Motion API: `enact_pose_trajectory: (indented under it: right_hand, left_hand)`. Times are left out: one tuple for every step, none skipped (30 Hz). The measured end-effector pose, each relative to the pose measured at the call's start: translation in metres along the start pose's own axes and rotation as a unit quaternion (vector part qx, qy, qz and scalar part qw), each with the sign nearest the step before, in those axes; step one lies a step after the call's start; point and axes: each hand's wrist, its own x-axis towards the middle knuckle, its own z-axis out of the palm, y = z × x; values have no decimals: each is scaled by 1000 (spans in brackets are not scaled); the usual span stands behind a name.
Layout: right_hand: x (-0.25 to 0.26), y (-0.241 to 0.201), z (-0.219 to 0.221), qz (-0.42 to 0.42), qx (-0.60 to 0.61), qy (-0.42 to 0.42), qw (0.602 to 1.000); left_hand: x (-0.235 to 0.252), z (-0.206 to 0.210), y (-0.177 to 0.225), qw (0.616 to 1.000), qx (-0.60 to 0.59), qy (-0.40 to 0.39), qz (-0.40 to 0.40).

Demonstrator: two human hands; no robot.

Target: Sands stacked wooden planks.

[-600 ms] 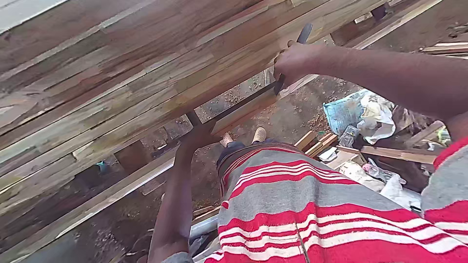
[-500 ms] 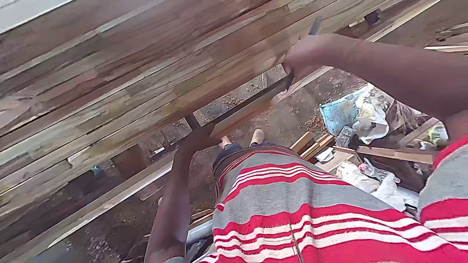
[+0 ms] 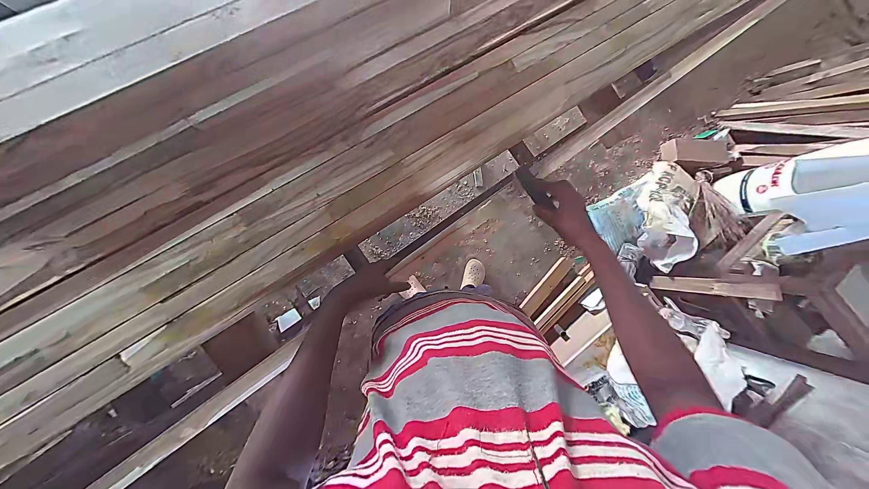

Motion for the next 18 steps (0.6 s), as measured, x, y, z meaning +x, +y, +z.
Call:
enact_pose_trajectory:
  right_hand:
    - [-3, -2, 15, 9, -3, 25, 1000]
    - [-4, -5, 27, 18, -16, 41, 999]
    - [-6, -9, 38, 29, -30, 52, 998]
    - [-11, -14, 45, 44, -41, 57, 997]
    - [-19, -21, 50, 60, -51, 60, 995]
    - [-29, -29, 52, 73, -64, 63, 993]
    - [-38, -36, 50, 90, -80, 53, 991]
    - [-45, -42, 46, 108, -96, 38, 989]
    - [-51, -47, 40, 121, -110, 24, 986]
    - [-56, -49, 35, 128, -122, 16, 984]
    - [-60, -48, 31, 129, -121, 20, 984]
    - [-62, -48, 26, 130, -107, 25, 985]
    - [-61, -47, 22, 133, -81, 35, 987]
    - [-55, -47, 18, 143, -54, 44, 987]
    - [-47, -46, 16, 154, -30, 51, 986]
    - [-38, -45, 16, 170, -12, 48, 984]
    - [-34, -47, 18, 180, 7, 47, 983]
    - [-37, -54, 21, 180, 25, 52, 982]
  left_hand:
    - [0, 0, 1, 1000, 1, 1, 2]
    - [-1, 0, 1, 1000, 2, 3, 6]
    - [-1, -1, 2, 1000, 1, 1, 8]
    - [-2, 0, 1, 1000, -1, 0, 10]
    - [-3, 1, 0, 1000, -4, 2, 13]
    - [-2, 2, -3, 1000, -4, 4, 15]
    - [-2, 2, -4, 1000, 1, 8, 15]
    - [0, 2, -4, 1000, 9, 12, 13]
    - [1, 4, -4, 1000, 14, 19, 17]
    - [1, 5, -5, 999, 12, 26, 26]
    - [0, 8, -5, 999, 6, 35, 36]
    - [-1, 9, -4, 998, 8, 44, 42]
    - [-2, 11, -4, 998, 15, 52, 44]
    - [-2, 13, -3, 997, 25, 58, 44]
    - [-2, 15, -3, 997, 39, 63, 38]
    - [-2, 17, -2, 996, 53, 70, 33]
    - [-3, 19, -1, 995, 65, 75, 28]
    - [-5, 20, 0, 993, 77, 84, 28]
